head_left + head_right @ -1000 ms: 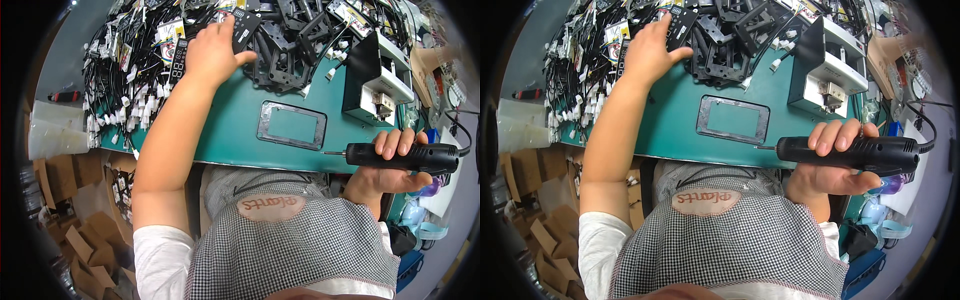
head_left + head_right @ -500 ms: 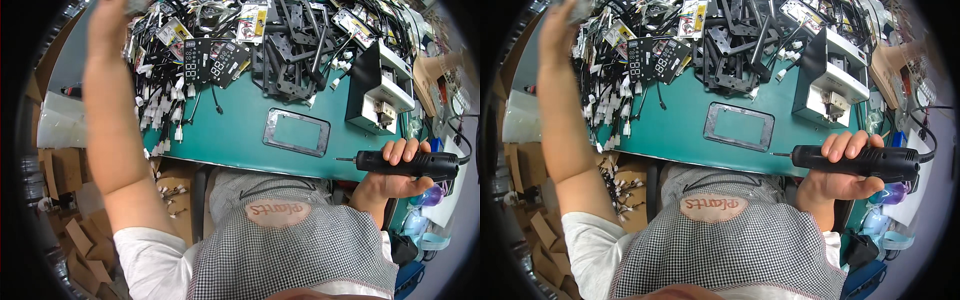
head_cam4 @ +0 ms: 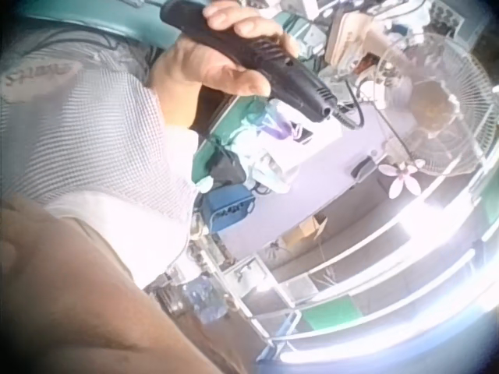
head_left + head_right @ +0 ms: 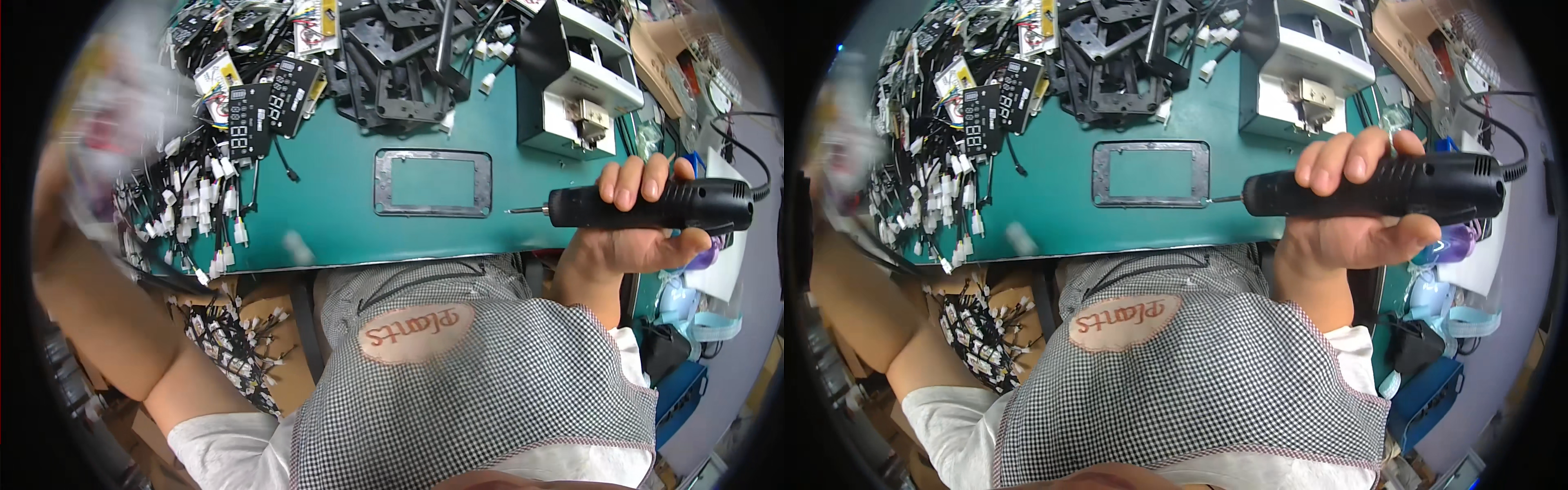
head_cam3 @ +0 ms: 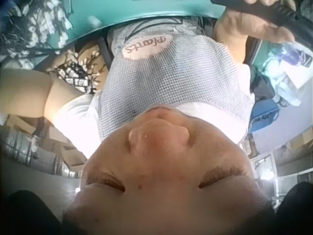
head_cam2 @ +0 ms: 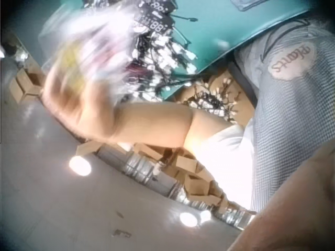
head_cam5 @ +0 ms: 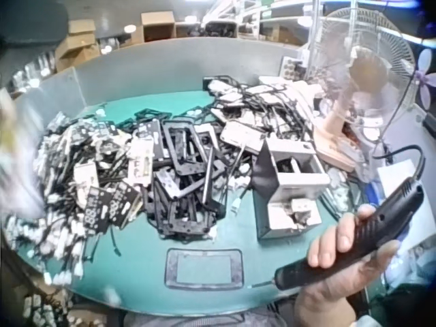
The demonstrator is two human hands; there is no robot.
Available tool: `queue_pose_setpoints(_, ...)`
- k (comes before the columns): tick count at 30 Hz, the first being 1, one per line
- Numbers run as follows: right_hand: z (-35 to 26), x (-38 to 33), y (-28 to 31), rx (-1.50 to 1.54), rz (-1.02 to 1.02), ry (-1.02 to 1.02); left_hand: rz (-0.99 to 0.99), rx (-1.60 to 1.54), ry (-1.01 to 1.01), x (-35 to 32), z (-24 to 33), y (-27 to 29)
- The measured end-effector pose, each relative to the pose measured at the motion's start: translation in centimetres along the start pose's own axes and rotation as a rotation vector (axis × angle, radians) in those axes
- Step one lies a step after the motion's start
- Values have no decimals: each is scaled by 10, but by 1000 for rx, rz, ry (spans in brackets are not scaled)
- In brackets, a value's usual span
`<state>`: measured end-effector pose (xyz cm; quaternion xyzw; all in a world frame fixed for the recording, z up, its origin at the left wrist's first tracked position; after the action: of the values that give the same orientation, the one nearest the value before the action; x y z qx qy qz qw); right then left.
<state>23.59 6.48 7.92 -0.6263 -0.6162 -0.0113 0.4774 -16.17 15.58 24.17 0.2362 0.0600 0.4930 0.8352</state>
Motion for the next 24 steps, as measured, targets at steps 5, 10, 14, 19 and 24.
queue_pose_setpoints(5,7,-3,1,-9,-19,-2,-312,-31,199,20,-96,-164)
queue_pose_setpoints(10,12,-6,1,-26,-32,9,-190,436,72,9,-150,-233)
queue_pose_setpoints(14,13,-7,11,-83,-18,32,-169,534,-67,-4,-141,-243)
queue_pose_setpoints(19,25,-8,12,-101,18,47,-135,647,-44,-3,-136,-251)
queue_pose_setpoints(24,27,-9,9,-132,1,73,-136,732,-21,0,-134,-259)
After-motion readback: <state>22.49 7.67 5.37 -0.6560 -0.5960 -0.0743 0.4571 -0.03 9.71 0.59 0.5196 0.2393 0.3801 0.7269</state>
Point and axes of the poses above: each hand's wrist, its own x-axis towards the middle knuckle, its own y-axis out of the back of the hand, z = x × y, the point moved 5 cm from there along x, towards the middle knuckle, and after that the axes turned 3 degrees about -x, right-handed, at the moved point
